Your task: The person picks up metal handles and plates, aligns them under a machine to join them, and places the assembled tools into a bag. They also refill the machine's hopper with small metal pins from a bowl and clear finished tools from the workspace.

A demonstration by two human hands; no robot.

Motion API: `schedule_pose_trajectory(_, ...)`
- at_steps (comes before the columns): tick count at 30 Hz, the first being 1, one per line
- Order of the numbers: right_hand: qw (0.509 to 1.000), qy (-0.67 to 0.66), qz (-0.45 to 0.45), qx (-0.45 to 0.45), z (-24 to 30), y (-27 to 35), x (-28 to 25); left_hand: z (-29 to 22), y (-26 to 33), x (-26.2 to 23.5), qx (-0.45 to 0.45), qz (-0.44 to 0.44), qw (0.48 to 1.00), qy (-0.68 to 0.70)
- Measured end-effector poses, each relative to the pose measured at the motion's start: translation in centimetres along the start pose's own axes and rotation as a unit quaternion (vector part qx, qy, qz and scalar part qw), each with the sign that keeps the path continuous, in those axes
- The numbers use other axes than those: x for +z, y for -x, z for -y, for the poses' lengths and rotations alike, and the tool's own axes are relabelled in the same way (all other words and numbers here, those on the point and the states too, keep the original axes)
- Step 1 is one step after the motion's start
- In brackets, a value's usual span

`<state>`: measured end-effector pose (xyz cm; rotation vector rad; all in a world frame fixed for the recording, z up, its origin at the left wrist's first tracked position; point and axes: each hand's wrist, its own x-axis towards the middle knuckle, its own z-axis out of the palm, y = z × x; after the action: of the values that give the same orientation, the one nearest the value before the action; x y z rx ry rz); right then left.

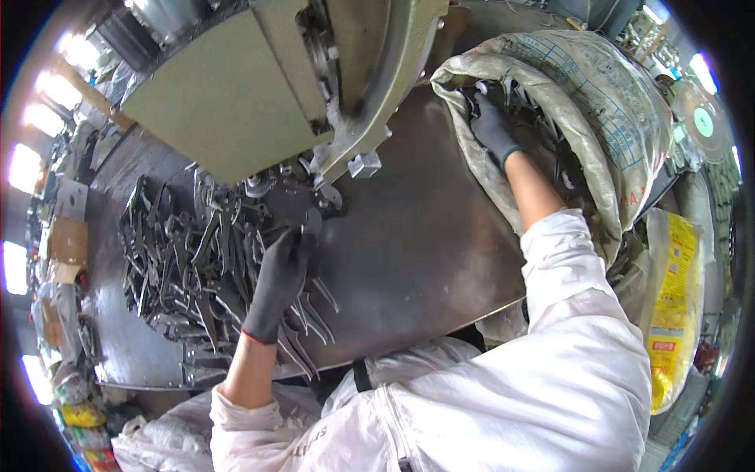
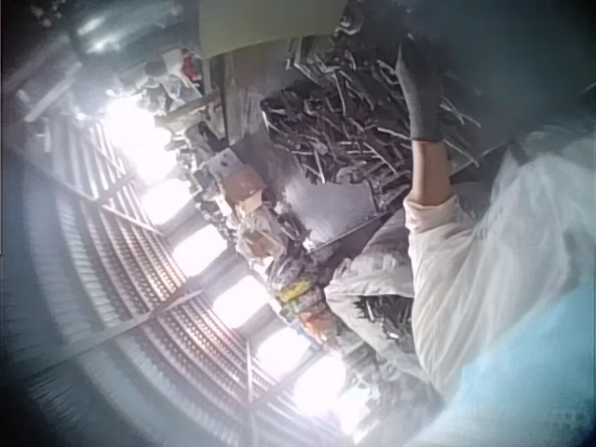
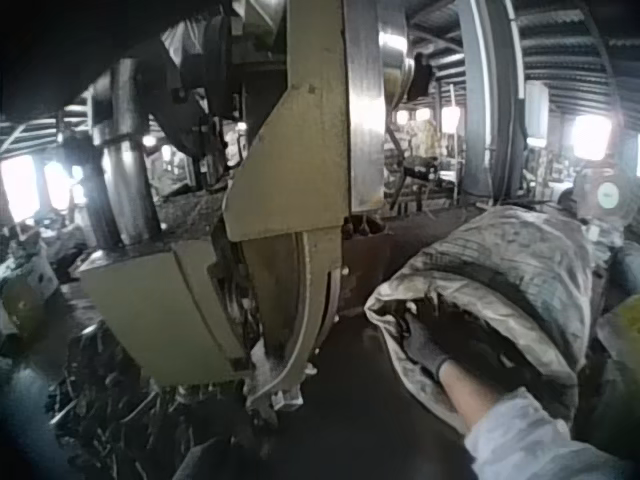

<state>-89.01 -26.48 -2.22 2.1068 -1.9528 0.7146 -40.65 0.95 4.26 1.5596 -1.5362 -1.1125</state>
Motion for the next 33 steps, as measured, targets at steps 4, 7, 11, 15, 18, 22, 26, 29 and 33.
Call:
schedule_pose_trajectory(4,0.985,-0.166,-0.044,-0.004,8.4,1.5,-6.0,-3.5,-0.2,-0.9,-0.058,-0.036,0.995,0.072)
schedule_pose_trajectory(7,0.894,-0.416,0.149,0.073,18.3,7.9,-12.1,-2.7,-0.2,-1.3,-0.111,-0.026,0.987,0.118)
schedule_pose_trajectory(11,0.672,-0.651,0.311,0.168,26.2,11.4,-12.6,-0.4,-1.5,-0.6,-0.026,0.008,0.991,0.131)
schedule_pose_trajectory(15,0.611,-0.680,0.347,0.211,29.3,13.7,-11.9,-0.6,-2.6,-0.2,-0.045,0.025,0.989,0.141)
schedule_pose_trajectory(18,0.649,-0.653,0.340,0.192,31.0,14.3,-11.7,-0.9,-2.8,-0.7,-0.055,0.024,0.987,0.148)
schedule_pose_trajectory(22,0.740,-0.589,0.317,0.069,31.2,13.7,-11.5,-2.7,-3.0,-0.7,-0.041,-0.032,0.999,0.015)
schedule_pose_trajectory(26,0.720,-0.626,0.275,0.118,31.6,14.1,-9.7,-4.3,-2.8,0.2,-0.022,-0.069,0.997,-0.039)
schedule_pose_trajectory(29,0.689,-0.656,0.276,0.139,30.7,14.2,-7.5,-2.2,-3.2,-0.2,-0.034,-0.055,0.996,-0.054)
schedule_pose_trajectory(33,0.729,-0.567,0.350,0.155,31.8,14.2,-8.6,-0.4,-3.3,-0.6,-0.050,-0.046,0.998,0.013)
